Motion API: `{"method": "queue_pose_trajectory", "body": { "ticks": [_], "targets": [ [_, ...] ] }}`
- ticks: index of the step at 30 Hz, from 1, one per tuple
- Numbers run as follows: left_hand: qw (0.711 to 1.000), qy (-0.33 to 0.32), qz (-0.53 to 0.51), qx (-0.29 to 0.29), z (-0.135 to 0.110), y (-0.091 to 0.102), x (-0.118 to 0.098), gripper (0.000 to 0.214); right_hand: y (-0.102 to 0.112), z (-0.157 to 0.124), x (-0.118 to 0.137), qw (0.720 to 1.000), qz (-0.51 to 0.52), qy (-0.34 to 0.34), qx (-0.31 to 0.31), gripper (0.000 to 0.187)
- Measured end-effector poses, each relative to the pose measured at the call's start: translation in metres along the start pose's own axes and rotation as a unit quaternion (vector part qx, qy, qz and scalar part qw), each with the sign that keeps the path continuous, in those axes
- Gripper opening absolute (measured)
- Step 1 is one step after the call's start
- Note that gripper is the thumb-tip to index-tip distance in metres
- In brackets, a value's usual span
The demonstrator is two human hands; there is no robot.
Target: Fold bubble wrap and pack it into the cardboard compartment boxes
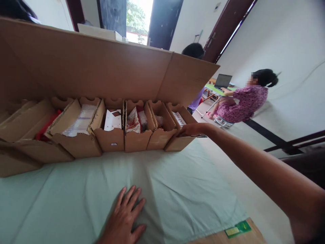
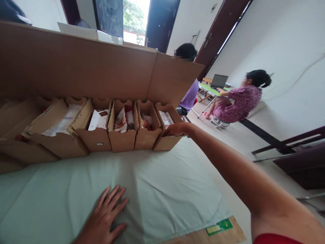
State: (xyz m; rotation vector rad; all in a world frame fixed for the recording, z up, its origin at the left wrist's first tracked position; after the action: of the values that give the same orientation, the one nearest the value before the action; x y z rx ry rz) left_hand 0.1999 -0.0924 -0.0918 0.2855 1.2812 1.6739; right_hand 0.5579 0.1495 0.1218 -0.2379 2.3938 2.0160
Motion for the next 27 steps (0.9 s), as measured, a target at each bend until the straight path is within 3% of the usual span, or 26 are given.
{"method": "queue_pose_trajectory", "body": {
  "ticks": [3,9,11,14,16,18,21,23,24,26,27],
  "targets": [
    [1.000,0.007,-0.004,0.011,0.000,0.000,0.000,0.062,-0.004,-0.002,0.006,0.996,-0.021,0.005,0.084,0.003],
    [0.998,0.034,-0.036,0.037,-0.001,-0.002,0.001,0.063,-0.008,0.001,0.022,0.990,-0.110,-0.051,0.073,0.003],
    [0.998,0.033,-0.034,0.029,-0.002,-0.002,0.001,0.060,0.003,-0.002,0.025,0.988,-0.126,-0.059,0.067,0.004],
    [0.999,0.033,-0.028,0.014,-0.003,-0.003,0.000,0.057,0.039,-0.020,0.016,0.989,-0.127,-0.053,0.057,0.011],
    [0.999,0.032,-0.033,0.007,-0.005,-0.005,0.001,0.055,0.070,-0.045,0.005,0.992,-0.118,-0.050,0.013,0.013],
    [0.998,0.030,-0.050,0.003,-0.006,-0.009,0.003,0.054,0.096,-0.079,-0.003,0.993,-0.082,-0.042,-0.079,0.015],
    [0.991,0.063,-0.119,-0.021,-0.004,-0.010,0.007,0.047,0.105,-0.135,0.006,0.980,0.065,0.005,-0.187,0.015],
    [0.966,0.135,-0.213,-0.061,0.001,0.002,0.005,0.043,0.088,-0.167,0.028,0.965,0.160,0.049,-0.203,0.016],
    [0.940,0.183,-0.277,-0.080,0.004,0.012,0.002,0.044,0.075,-0.179,0.043,0.956,0.190,0.068,-0.212,0.017],
    [0.849,0.281,-0.435,-0.099,0.012,0.038,-0.007,0.057,0.043,-0.198,0.078,0.941,0.211,0.094,-0.249,0.018],
    [0.778,0.324,-0.529,-0.101,0.016,0.052,-0.013,0.064,0.025,-0.205,0.096,0.932,0.210,0.103,-0.277,0.018]
  ]
}}
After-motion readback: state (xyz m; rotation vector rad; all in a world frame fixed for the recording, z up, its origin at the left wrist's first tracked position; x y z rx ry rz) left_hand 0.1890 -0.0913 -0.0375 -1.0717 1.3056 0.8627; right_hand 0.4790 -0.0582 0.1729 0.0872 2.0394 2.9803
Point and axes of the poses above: each hand's wrist, its own z-axis towards the middle knuckle, its own y-axis out of the back of the hand, x = y × z, the point moved 1 cm from there along z, towards the middle knuckle, and after that the axes turned 12 degrees about -z, right-handed, at the moved point
